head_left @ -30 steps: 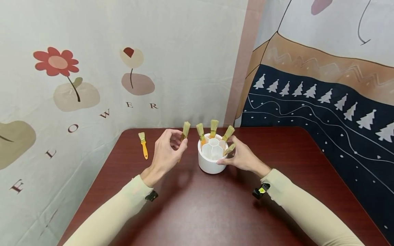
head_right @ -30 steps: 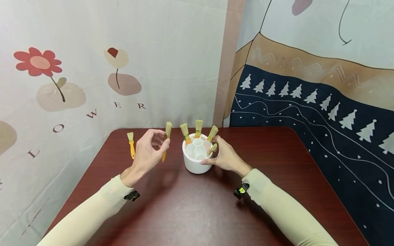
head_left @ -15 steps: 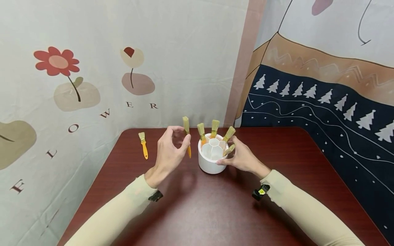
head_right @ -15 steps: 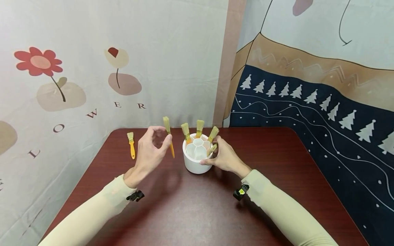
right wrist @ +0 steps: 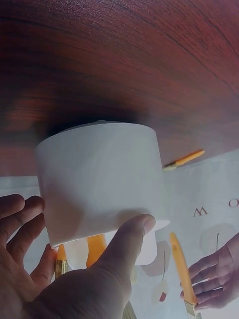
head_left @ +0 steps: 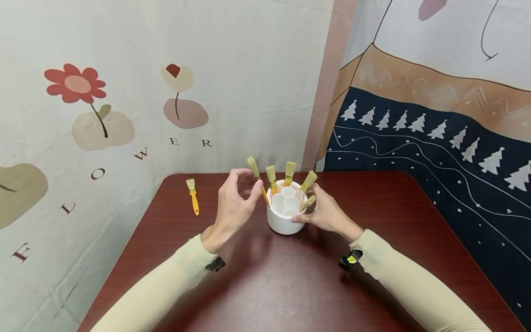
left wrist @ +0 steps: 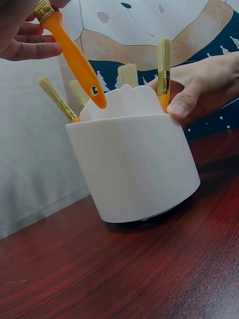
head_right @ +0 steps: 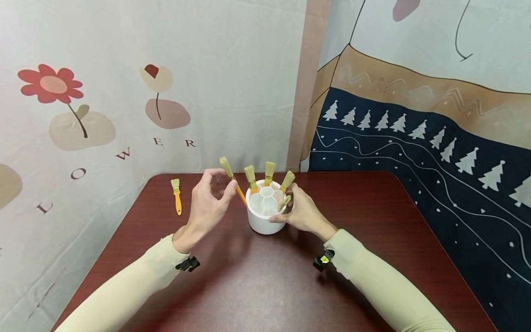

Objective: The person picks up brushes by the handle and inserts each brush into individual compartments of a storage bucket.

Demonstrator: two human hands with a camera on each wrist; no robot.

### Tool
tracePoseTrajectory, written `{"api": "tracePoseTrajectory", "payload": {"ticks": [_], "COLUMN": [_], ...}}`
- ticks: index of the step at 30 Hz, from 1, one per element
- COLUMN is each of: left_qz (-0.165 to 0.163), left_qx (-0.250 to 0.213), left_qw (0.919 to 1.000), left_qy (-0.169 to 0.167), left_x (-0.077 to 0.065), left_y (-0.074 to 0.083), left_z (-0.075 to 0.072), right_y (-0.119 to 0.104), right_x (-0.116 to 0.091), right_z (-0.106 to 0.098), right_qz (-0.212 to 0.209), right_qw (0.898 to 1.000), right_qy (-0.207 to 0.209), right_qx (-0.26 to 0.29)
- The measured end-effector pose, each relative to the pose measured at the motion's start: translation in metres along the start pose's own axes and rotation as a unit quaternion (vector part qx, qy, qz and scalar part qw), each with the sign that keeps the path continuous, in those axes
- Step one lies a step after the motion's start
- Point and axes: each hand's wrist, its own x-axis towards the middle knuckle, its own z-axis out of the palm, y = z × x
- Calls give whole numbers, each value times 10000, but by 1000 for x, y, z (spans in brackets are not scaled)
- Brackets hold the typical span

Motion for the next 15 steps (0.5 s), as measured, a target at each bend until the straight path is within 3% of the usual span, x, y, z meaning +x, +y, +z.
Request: {"api": "tracePoseTrajectory", "payload": {"ticks": [15], "left_qz": [-107], "left_qx": [-3], "left_qw": [9996], "left_qy": [-264], "left_x": [-5], "left_y": [-7], "left_z": [16], "right_y": [-1], "right_x": [0], "right_z": [1], "right_qz": [-141], "right_qw": [9997], "right_qy": [144], "right_qx": [-146]}}
